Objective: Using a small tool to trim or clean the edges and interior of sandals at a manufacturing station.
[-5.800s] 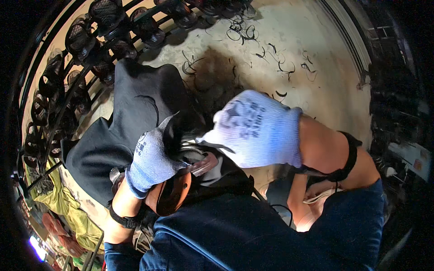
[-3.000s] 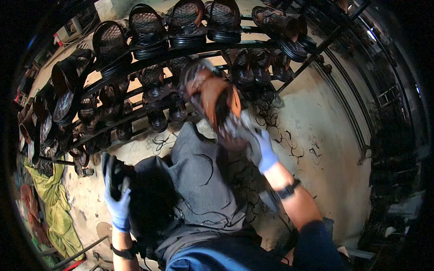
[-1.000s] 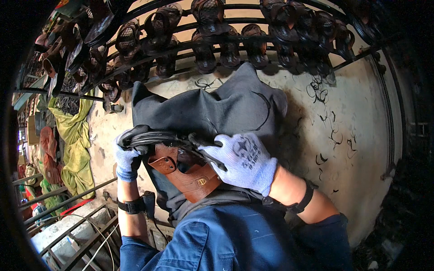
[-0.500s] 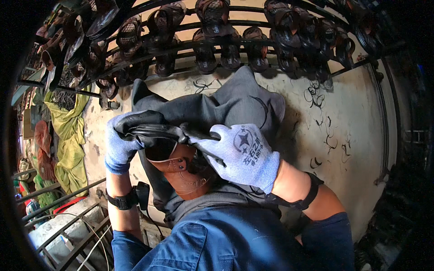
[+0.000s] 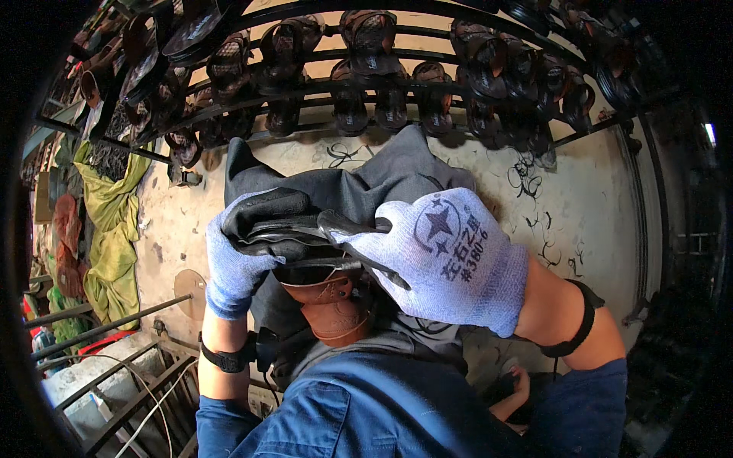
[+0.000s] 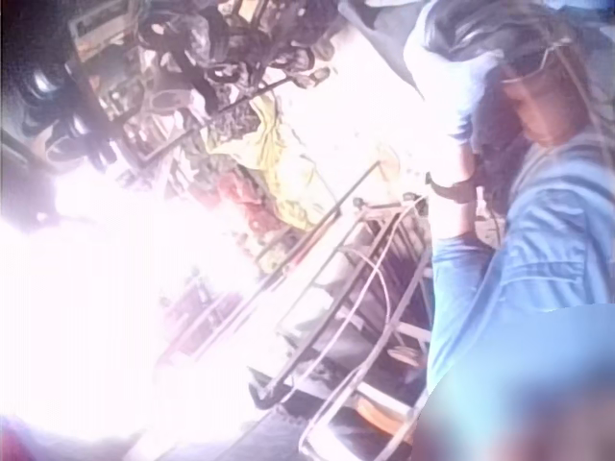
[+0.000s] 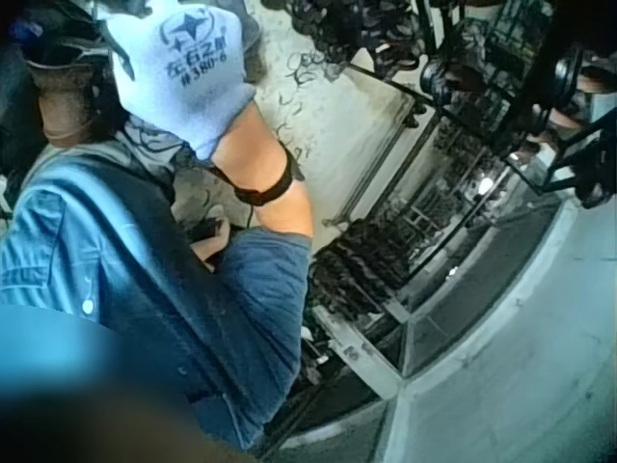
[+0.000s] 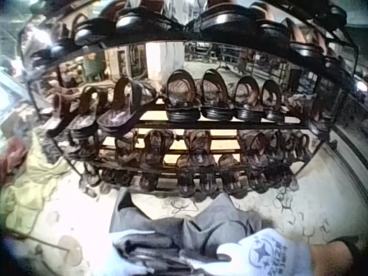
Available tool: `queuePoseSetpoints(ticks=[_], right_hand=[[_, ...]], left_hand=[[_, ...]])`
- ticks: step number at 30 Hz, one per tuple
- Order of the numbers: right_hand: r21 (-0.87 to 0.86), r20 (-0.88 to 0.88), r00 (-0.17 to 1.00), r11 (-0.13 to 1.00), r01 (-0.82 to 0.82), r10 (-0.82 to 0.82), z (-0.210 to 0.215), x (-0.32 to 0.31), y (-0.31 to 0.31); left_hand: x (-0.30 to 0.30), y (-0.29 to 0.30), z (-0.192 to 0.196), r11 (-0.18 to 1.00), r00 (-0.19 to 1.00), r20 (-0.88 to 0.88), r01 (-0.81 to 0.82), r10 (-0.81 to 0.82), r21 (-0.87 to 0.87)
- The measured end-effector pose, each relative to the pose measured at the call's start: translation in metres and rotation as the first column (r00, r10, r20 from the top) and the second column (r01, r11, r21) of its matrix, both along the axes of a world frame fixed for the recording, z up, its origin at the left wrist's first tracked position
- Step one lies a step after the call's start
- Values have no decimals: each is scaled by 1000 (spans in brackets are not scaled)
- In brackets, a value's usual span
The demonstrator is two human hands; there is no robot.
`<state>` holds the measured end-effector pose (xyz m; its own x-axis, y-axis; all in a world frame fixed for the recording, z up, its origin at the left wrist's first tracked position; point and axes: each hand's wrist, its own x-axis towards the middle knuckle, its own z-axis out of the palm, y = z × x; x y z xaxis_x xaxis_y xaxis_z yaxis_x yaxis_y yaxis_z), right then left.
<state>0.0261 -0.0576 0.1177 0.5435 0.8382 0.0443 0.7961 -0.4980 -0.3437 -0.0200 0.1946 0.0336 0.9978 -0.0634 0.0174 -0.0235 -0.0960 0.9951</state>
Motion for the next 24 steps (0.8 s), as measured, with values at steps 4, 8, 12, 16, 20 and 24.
queuePoseSetpoints(ticks=[4,8,12,16,20,24], right_hand=[[-98,96,995,995,-30,40,15,3,-4],[-203,43,997,978,-47,56,27,7,-20],[-213,124,991,976,-33,60,19,-6,-61],[-268,-11,993,957,108,-115,23,-35,-89],[-266,1,979,943,199,-206,24,-55,-103],[-306,44,979,930,205,-201,29,-52,-111]], left_hand=[[1,-20,6,989,999,32,31,-27,-143],[9,-39,18,986,985,115,140,-129,-94],[18,-74,29,941,963,109,265,-247,-209],[14,-97,12,963,953,144,269,-268,8],[4,-116,5,927,960,-11,267,-280,-265],[4,-125,0,952,962,48,273,-269,-140]])
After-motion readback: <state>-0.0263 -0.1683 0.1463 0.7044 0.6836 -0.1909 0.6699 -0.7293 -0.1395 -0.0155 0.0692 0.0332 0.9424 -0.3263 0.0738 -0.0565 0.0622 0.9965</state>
